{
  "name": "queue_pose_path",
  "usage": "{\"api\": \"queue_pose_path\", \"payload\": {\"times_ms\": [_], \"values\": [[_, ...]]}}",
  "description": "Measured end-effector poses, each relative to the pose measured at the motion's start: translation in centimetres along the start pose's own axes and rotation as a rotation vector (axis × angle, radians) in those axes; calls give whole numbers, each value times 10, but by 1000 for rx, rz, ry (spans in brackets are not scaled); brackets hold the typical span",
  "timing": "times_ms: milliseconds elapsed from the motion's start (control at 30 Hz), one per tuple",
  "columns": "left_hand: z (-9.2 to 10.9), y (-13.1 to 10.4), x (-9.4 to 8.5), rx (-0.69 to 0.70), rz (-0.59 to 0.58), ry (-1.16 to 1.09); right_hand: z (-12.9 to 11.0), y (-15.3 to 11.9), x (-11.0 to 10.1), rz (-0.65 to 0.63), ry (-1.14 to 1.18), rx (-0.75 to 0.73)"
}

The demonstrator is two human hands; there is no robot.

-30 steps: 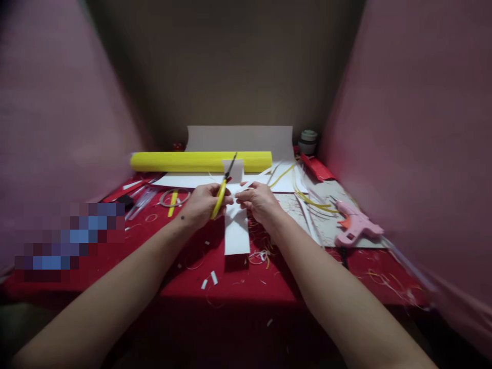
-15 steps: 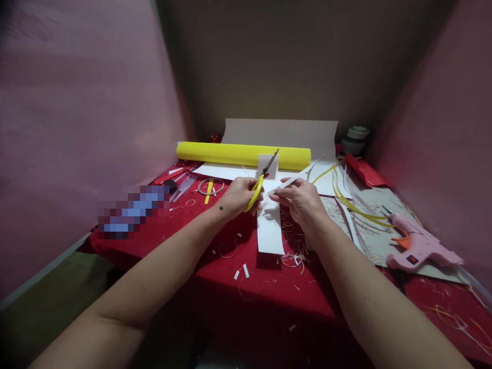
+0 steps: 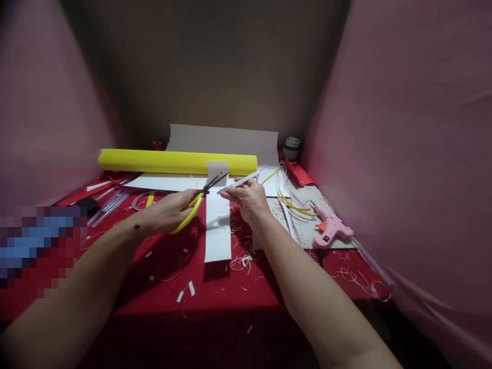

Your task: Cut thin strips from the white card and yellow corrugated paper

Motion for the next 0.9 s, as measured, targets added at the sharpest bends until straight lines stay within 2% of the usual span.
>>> {"api": "queue_pose_path", "payload": {"times_ms": [233,700,900], "values": [[-9,1,12,-71,-94,293,-2,1,-1,-22,6,-16],[-9,3,20,-24,-128,378,2,4,-2,-34,0,-17],[-9,4,17,4,-92,354,1,3,-2,-23,13,-13]]}}
Point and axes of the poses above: each hand's wrist, its own y-axis towards the middle knuckle, its own x-axis out of the palm, z = x × y, the point moved 10 cm from there along y, towards the middle knuckle, and after that the axes turned 4 degrees about x, right-handed, at the moved point
